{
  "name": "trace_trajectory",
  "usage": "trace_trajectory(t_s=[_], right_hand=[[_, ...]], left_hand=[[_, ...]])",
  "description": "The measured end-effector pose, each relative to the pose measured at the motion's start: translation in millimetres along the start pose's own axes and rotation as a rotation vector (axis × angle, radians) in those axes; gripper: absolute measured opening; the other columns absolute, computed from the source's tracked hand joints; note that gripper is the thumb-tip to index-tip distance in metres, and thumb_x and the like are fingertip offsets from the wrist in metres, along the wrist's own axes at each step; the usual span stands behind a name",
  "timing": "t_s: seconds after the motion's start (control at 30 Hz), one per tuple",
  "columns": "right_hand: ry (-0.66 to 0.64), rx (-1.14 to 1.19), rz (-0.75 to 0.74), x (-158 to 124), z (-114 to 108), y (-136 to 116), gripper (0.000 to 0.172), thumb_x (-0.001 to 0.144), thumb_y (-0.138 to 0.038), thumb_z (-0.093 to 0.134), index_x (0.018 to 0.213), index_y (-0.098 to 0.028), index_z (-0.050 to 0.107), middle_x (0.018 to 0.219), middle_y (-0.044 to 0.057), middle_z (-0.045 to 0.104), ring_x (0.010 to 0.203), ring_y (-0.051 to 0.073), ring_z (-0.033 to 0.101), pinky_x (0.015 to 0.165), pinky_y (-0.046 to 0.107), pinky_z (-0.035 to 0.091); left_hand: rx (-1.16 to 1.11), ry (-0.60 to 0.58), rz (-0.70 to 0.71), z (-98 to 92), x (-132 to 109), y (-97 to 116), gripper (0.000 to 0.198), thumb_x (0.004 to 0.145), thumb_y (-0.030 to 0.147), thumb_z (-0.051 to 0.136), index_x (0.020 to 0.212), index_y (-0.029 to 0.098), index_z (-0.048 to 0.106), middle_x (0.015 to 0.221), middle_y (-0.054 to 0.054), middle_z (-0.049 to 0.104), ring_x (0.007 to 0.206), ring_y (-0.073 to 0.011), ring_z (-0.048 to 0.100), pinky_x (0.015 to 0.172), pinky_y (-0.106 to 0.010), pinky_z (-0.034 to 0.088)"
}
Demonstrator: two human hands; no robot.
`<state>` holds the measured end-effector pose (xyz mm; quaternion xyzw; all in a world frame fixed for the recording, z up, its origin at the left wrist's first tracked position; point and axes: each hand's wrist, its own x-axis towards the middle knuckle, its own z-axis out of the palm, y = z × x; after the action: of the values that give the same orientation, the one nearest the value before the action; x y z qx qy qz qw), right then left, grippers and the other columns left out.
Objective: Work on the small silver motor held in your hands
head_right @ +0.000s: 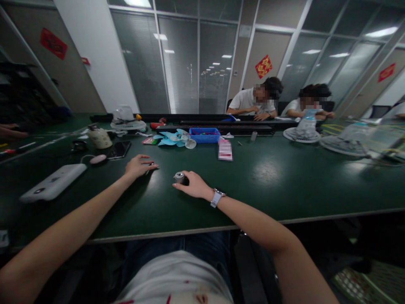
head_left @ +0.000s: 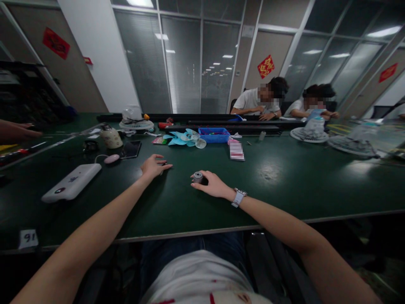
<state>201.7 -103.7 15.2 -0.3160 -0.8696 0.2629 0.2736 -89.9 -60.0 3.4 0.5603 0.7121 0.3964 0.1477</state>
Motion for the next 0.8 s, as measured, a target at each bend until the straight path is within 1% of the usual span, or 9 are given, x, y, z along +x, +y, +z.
trace_trajectory(t_s=[0.1, 0.17, 0.27, 0.33, 0.43, 0.53, 0.63, 0.7, 0.8], right_hand=[[-0.005, 0.005, -0.004, 0.2, 0.0, 0.8, 0.037, 0.086, -0.04, 0.065, 0.116, -0.019, 0.063, 0.107, 0.009, 0.066, 0.097, 0.021, 0.06, 0.084, 0.035, 0.046], [-0.009, 0.007, 0.002, 0.4, -0.5, 0.6, 0.037, 0.086, -0.041, 0.065, 0.116, -0.019, 0.063, 0.107, 0.009, 0.066, 0.097, 0.021, 0.06, 0.084, 0.035, 0.046], [-0.009, 0.006, 0.009, 0.2, -1.3, -1.0, 0.038, 0.086, -0.041, 0.066, 0.116, -0.019, 0.063, 0.108, 0.009, 0.066, 0.097, 0.021, 0.06, 0.084, 0.035, 0.046], [-0.005, 0.0, 0.012, 0.1, -1.6, -2.6, 0.037, 0.086, -0.04, 0.066, 0.115, -0.019, 0.063, 0.108, 0.009, 0.066, 0.097, 0.021, 0.059, 0.084, 0.035, 0.046], [0.006, -0.013, 0.012, 0.2, -0.8, -3.6, 0.034, 0.086, -0.037, 0.066, 0.114, -0.018, 0.064, 0.106, 0.009, 0.066, 0.095, 0.021, 0.059, 0.083, 0.034, 0.045], [0.021, -0.032, -0.003, 1.4, 2.0, -0.6, 0.033, 0.085, -0.038, 0.067, 0.11, -0.017, 0.064, 0.102, 0.008, 0.066, 0.092, 0.02, 0.059, 0.082, 0.033, 0.045], [0.038, -0.065, 0.001, 2.9, 5.1, 4.4, 0.034, 0.083, -0.04, 0.068, 0.106, -0.015, 0.064, 0.098, 0.008, 0.066, 0.087, 0.02, 0.058, 0.078, 0.033, 0.044], [0.042, -0.086, 0.011, 3.4, 6.3, 6.5, 0.036, 0.083, -0.04, 0.068, 0.107, -0.014, 0.063, 0.096, 0.008, 0.065, 0.085, 0.02, 0.058, 0.076, 0.032, 0.044], [0.043, -0.092, 0.014, 3.4, 6.6, 7.2, 0.037, 0.083, -0.04, 0.068, 0.108, -0.014, 0.062, 0.096, 0.008, 0.065, 0.084, 0.02, 0.058, 0.075, 0.032, 0.044]], left_hand=[[0.056, 0.006, -0.046, 0.0, -2.8, 3.8, 0.046, 0.064, 0.045, 0.081, 0.098, 0.023, 0.059, 0.099, -0.011, 0.077, 0.109, -0.0332, 0.066, 0.098, -0.053, 0.034], [0.08, 0.036, -0.017, -0.4, -5.5, 7.4, 0.038, 0.068, 0.04, 0.078, 0.097, 0.023, 0.06, 0.092, -0.009, 0.079, 0.11, -0.0339, 0.065, 0.099, -0.055, 0.033], [0.073, 0.09, 0.047, -0.4, -9.9, 14.6, 0.034, 0.069, 0.036, 0.078, 0.095, 0.023, 0.06, 0.082, -0.007, 0.079, 0.105, -0.0341, 0.067, 0.094, -0.05, 0.04], [-0.021, 0.103, 0.128, 1.5, -14.6, 23.2, 0.036, 0.069, 0.036, 0.078, 0.096, 0.023, 0.059, 0.082, -0.006, 0.078, 0.1, -0.0314, 0.07, 0.091, -0.045, 0.045], [-0.269, 0.098, 0.299, 8.9, -28.6, 44.0, 0.039, 0.07, 0.035, 0.076, 0.099, 0.021, 0.054, 0.083, -0.005, 0.077, 0.092, -0.0258, 0.072, 0.09, -0.039, 0.049], [-0.458, -0.043, 0.427, 18.8, -51.0, 68.8, 0.042, 0.071, 0.034, 0.077, 0.099, 0.021, 0.05, 0.081, -0.004, 0.075, 0.086, -0.0233, 0.073, 0.086, -0.037, 0.052], [-0.525, -0.187, 0.471, 26.4, -71.3, 85.0, 0.043, 0.071, 0.033, 0.078, 0.1, 0.02, 0.048, 0.084, -0.004, 0.074, 0.085, -0.0229, 0.073, 0.082, -0.037, 0.054], [-0.531, -0.227, 0.485, 29.3, -78.3, 87.9, 0.04, 0.073, 0.03, 0.075, 0.101, 0.02, 0.048, 0.086, -0.004, 0.073, 0.086, -0.0225, 0.072, 0.083, -0.037, 0.055], [-0.513, -0.233, 0.503, 30.6, -79.8, 84.6, 0.036, 0.076, 0.026, 0.072, 0.102, 0.02, 0.049, 0.088, -0.004, 0.072, 0.087, -0.0217, 0.072, 0.084, -0.037, 0.054]])
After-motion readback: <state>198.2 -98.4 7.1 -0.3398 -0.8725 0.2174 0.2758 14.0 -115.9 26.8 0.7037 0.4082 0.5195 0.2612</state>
